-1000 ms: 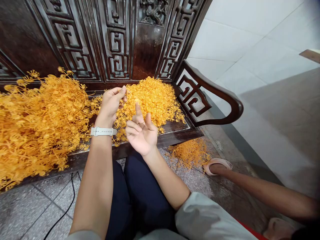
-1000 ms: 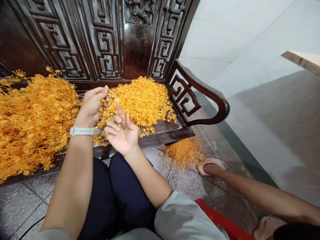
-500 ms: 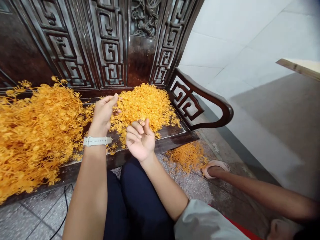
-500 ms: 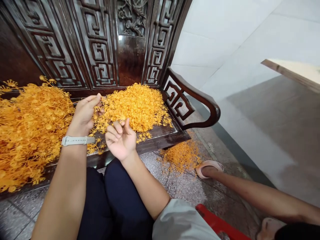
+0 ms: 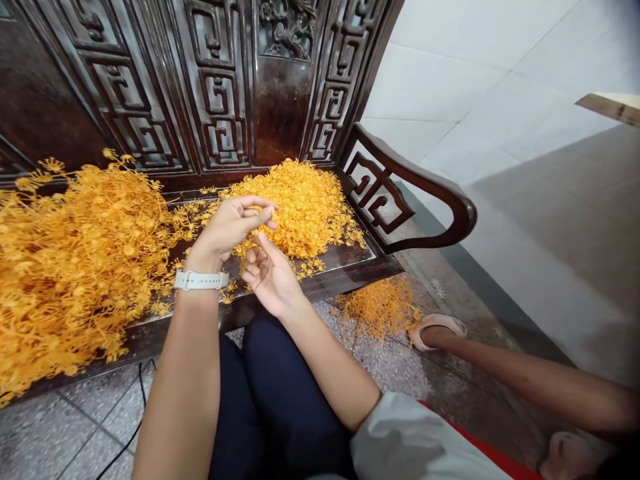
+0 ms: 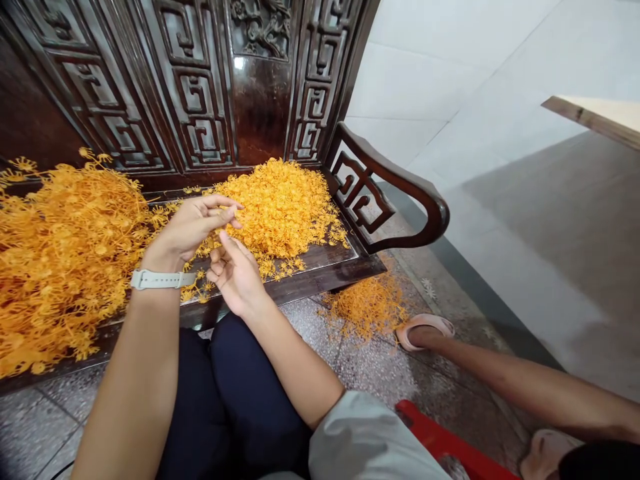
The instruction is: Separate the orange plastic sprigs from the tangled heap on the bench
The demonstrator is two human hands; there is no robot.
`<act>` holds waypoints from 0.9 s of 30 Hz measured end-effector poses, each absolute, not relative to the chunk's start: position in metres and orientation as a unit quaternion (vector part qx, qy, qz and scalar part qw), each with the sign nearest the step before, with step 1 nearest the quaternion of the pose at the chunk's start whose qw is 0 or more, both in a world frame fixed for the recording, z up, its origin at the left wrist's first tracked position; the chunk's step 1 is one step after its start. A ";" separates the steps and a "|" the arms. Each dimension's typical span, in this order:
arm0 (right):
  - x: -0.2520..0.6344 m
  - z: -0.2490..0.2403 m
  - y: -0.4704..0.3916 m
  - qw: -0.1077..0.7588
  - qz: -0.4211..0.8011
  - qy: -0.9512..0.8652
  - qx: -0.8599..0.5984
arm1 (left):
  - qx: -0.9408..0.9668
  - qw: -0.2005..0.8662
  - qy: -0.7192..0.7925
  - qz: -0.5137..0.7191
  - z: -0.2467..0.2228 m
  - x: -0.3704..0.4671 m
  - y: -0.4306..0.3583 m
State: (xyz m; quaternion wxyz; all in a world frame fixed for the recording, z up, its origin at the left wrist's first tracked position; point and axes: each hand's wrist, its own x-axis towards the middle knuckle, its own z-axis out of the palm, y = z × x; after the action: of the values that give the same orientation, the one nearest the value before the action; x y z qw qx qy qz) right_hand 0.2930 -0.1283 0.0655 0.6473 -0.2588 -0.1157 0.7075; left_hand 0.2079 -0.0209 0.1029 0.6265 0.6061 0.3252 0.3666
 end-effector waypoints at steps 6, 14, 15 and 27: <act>0.294 0.063 -0.128 0.670 0.685 -0.146 -0.244 | 0.586 0.624 0.340 0.390 0.110 0.212 -0.029; 0.287 0.065 -0.142 0.644 0.658 -0.308 -0.240 | 0.527 0.542 0.387 0.528 0.094 0.211 -0.019; 0.285 0.067 -0.148 0.604 0.660 -0.383 -0.230 | 0.506 0.528 0.394 0.557 0.091 0.208 -0.011; 0.301 0.073 -0.140 0.416 0.790 -0.448 0.053 | 0.324 0.640 0.343 0.606 0.083 0.181 0.021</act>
State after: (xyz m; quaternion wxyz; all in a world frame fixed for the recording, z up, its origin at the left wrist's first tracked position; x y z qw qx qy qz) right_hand 0.3009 -0.1404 0.0727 0.4159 0.0525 -0.4481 0.7896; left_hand 0.1812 0.0215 0.0829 0.6403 0.3238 0.3426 0.6065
